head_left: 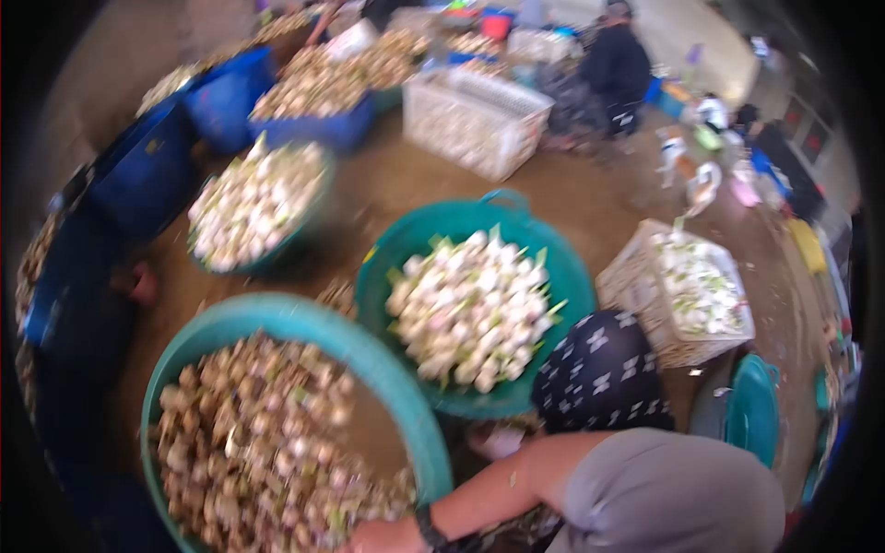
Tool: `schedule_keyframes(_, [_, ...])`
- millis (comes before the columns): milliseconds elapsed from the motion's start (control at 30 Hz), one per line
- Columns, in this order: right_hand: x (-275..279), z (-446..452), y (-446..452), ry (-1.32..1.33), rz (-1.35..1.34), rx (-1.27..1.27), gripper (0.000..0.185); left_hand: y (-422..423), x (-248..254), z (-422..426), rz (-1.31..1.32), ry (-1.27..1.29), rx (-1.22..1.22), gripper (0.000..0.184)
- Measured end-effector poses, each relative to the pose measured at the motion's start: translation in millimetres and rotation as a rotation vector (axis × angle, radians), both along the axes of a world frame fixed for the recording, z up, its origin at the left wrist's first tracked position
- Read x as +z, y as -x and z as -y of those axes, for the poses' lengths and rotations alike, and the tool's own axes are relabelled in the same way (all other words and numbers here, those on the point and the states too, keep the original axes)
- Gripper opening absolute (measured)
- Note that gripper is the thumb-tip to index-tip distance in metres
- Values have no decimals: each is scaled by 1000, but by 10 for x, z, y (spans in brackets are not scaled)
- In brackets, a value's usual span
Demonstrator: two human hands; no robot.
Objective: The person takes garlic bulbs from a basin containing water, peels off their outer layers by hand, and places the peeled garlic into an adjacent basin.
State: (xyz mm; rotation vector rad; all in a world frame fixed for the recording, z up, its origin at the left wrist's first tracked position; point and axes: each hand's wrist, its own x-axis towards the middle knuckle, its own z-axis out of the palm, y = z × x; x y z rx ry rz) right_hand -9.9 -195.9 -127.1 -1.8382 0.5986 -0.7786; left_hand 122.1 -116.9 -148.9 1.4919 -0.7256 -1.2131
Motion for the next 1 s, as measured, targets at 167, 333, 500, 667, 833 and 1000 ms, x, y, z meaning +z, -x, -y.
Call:
schedule_keyframes(167, [-33, 339, 178, -586, -148, 277, 36, -9, 228, 53, -101, 27, -82, 53])
schedule_keyframes(333, [130, 220, 168, -219, -136, 49, 23, -111, 358, 114, 93, -36, -132, 49])
schedule_keyframes(500, [-144, 356, 160, -1185, -21, 53, 14, -4, 620, 120, 658, 190, -358, 51])
schedule_keyframes(667, [138, 258, 156, -1412, 202, 47, 16, 105, 500, 95, 804, 292, -104, 27])
schedule_keyframes(833, [401, 202, 474, -505, 27, 253, 15, -97, 253, 135, -755, 164, 592, 28])
schedule_keyframes(1000, [567, 570, 724, -1125, 786, -98, 16, -222, 246, 9, -1109, 77, 638, 30])
